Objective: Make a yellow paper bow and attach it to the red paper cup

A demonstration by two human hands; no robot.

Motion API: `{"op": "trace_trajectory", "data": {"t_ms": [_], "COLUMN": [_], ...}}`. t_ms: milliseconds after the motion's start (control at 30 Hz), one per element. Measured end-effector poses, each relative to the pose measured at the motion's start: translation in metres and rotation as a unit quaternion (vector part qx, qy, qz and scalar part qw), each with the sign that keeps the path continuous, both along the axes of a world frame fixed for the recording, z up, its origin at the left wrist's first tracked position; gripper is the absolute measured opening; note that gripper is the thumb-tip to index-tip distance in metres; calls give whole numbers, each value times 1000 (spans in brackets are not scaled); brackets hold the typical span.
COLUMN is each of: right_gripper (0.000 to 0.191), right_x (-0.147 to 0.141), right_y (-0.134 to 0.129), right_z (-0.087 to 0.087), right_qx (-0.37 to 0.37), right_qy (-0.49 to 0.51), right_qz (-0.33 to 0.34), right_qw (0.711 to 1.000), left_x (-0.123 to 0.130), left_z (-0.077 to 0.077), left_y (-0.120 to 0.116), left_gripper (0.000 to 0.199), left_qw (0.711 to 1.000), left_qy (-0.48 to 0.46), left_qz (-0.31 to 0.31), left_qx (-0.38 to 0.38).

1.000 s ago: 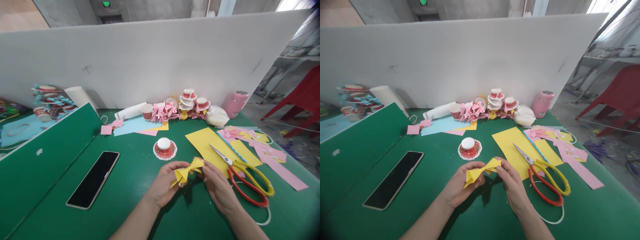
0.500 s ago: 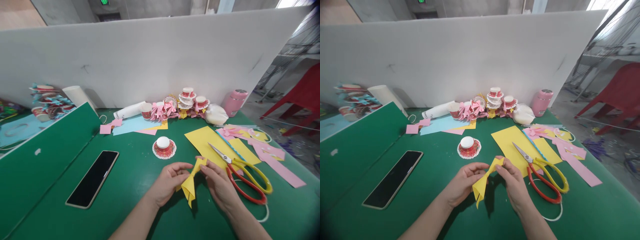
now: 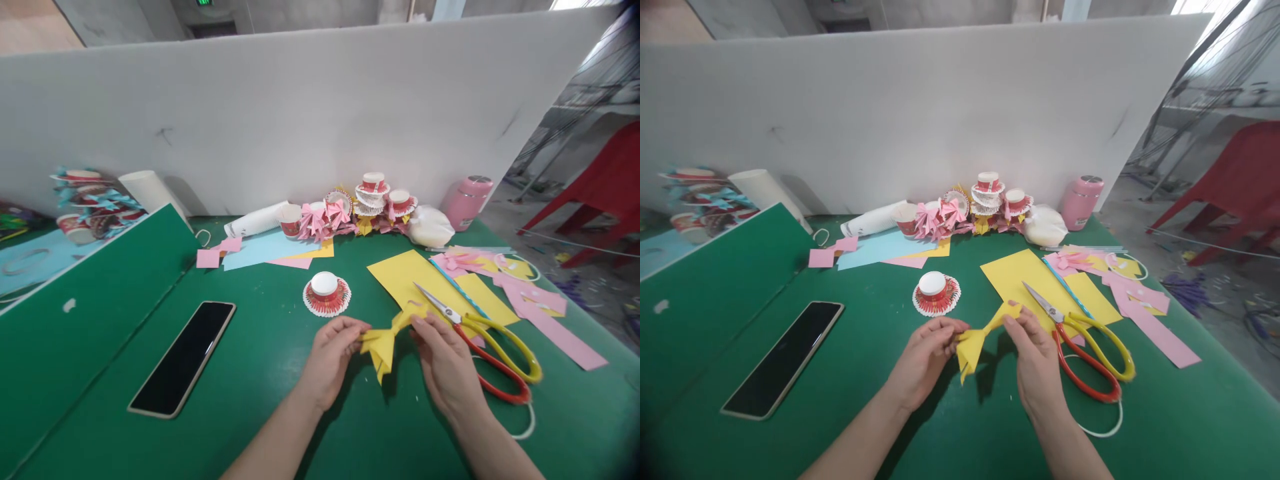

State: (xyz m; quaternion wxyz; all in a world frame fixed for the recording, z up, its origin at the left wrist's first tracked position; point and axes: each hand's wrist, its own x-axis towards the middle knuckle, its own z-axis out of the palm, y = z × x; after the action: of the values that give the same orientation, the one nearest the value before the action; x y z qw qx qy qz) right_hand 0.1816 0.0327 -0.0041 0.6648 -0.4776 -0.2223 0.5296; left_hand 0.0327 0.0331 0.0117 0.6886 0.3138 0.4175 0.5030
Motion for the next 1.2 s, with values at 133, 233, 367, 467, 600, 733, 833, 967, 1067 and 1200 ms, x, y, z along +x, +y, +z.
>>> {"op": "trace_trajectory", "data": {"t_ms": [133, 233, 367, 467, 600, 733, 833, 967, 1067, 1200], "right_gripper": [17, 16, 12, 12, 15, 21, 25, 25, 25, 24], "right_x": [-1, -6, -23, -41, -56, -56, -54, -51, -51, -52], "right_y": [4, 4, -2, -10, -18, -19, -20, -21, -22, -22], "right_z": [4, 8, 13, 14, 10, 3, 0, -2, -3, -4], "right_qx": [-52, -75, -74, -52, -65, -81, -58, -44, -44, -48], "right_qy": [55, 64, 12, -31, -23, 3, -15, -37, -27, -10], "right_qz": [-90, -92, -53, -8, 24, 36, 44, 56, 55, 58], "right_qw": [993, 991, 996, 998, 997, 996, 997, 997, 997, 997], "left_x": [2, 8, 16, 18, 14, 10, 8, 7, 7, 5], "left_z": [-9, -10, -5, -2, 0, 1, 2, 1, 0, 0], "left_y": [1, -5, -16, -19, -15, -9, -8, -8, -7, -6], "left_gripper": [2, 10, 7, 14, 13, 13, 13, 18, 16, 13], "left_qw": [983, 960, 948, 946, 943, 946, 949, 959, 962, 954], "left_qy": [114, 212, 244, 255, 215, 189, 188, 182, 174, 187], "left_qz": [137, 119, 75, 124, 219, 236, 225, 189, 184, 200], "left_qx": [34, 140, 189, 155, 129, 115, 112, 104, 100, 123]}}
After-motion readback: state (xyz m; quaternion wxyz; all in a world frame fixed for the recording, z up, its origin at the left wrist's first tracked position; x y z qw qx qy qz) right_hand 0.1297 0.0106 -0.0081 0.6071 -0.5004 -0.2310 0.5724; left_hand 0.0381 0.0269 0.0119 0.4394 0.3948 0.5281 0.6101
